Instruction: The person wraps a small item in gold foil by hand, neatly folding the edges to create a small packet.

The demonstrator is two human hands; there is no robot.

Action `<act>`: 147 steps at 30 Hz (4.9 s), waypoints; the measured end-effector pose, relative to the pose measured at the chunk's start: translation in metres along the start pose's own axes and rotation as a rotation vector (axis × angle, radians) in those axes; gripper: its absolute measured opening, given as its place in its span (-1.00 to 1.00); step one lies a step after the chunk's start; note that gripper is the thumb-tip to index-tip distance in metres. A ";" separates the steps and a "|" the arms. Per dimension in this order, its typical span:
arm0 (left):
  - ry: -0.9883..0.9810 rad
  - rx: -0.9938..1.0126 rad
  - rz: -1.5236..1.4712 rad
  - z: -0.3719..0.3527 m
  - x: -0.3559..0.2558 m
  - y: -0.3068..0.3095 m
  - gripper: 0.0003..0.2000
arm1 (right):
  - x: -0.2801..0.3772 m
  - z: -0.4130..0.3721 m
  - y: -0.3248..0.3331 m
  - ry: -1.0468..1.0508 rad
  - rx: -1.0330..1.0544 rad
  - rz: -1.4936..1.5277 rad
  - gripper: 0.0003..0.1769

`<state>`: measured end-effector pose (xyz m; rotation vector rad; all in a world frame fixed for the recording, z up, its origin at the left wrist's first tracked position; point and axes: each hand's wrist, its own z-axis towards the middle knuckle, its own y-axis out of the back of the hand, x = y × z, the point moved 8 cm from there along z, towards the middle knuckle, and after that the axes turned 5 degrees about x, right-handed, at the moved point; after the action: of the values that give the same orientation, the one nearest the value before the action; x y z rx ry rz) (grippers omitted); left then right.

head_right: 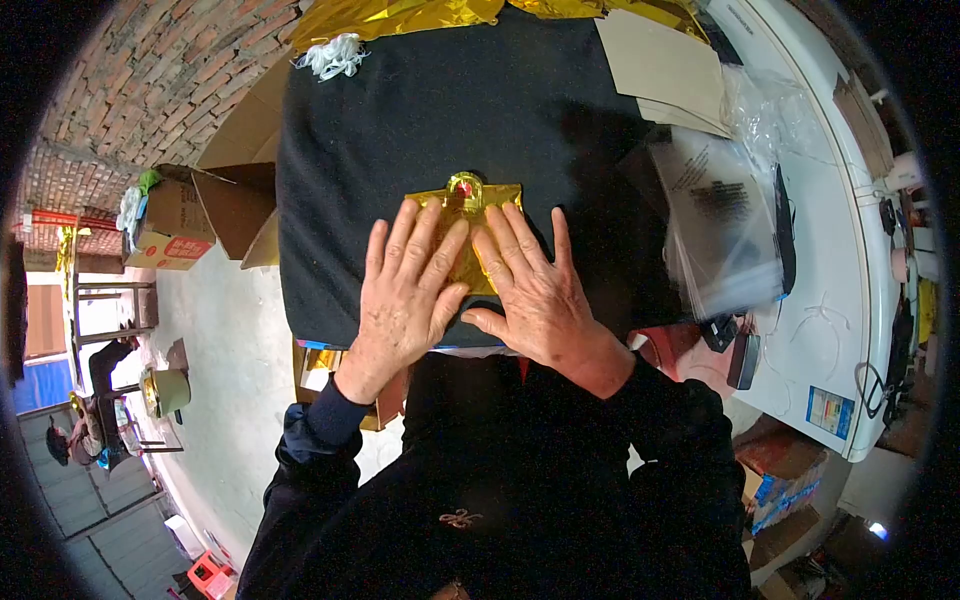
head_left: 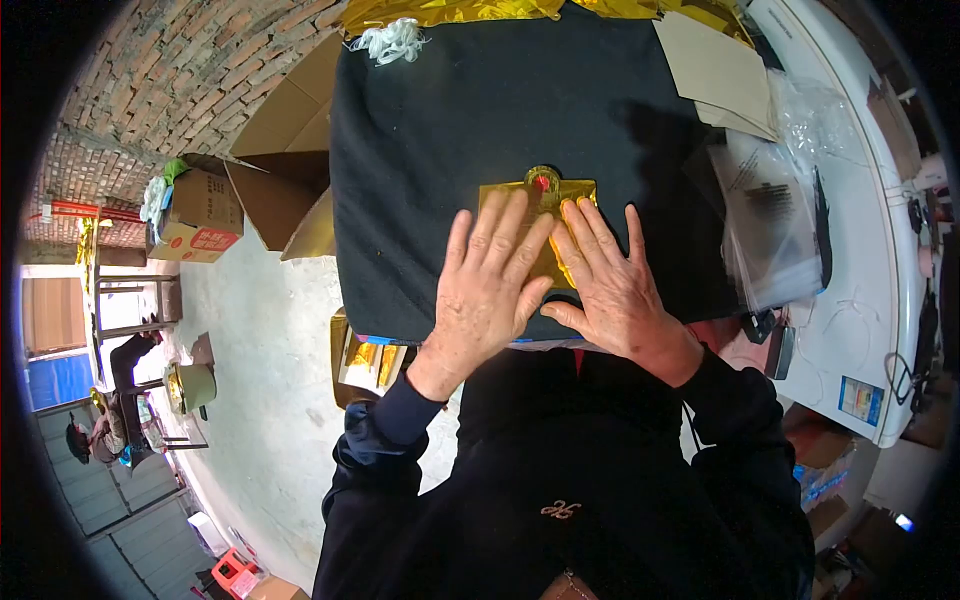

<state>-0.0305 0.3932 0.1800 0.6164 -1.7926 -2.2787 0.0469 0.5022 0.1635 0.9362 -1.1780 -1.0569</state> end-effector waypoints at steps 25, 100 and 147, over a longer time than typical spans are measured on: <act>-0.028 0.029 -0.010 -0.011 -0.010 -0.017 -0.29 | -0.018 0.013 0.036 0.103 -0.097 -0.187 -0.35; -0.026 0.070 -0.071 -0.011 -0.007 -0.019 -0.43 | 0.011 0.013 0.008 0.191 0.009 0.012 -0.01; 0.151 0.931 -0.311 0.106 0.072 -0.033 -0.59 | 0.001 0.008 -0.009 0.124 0.069 0.060 -0.04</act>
<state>-0.1363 0.4684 0.1531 1.2201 -2.7736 -1.3387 0.0375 0.4985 0.1564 1.0000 -1.1387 -0.9020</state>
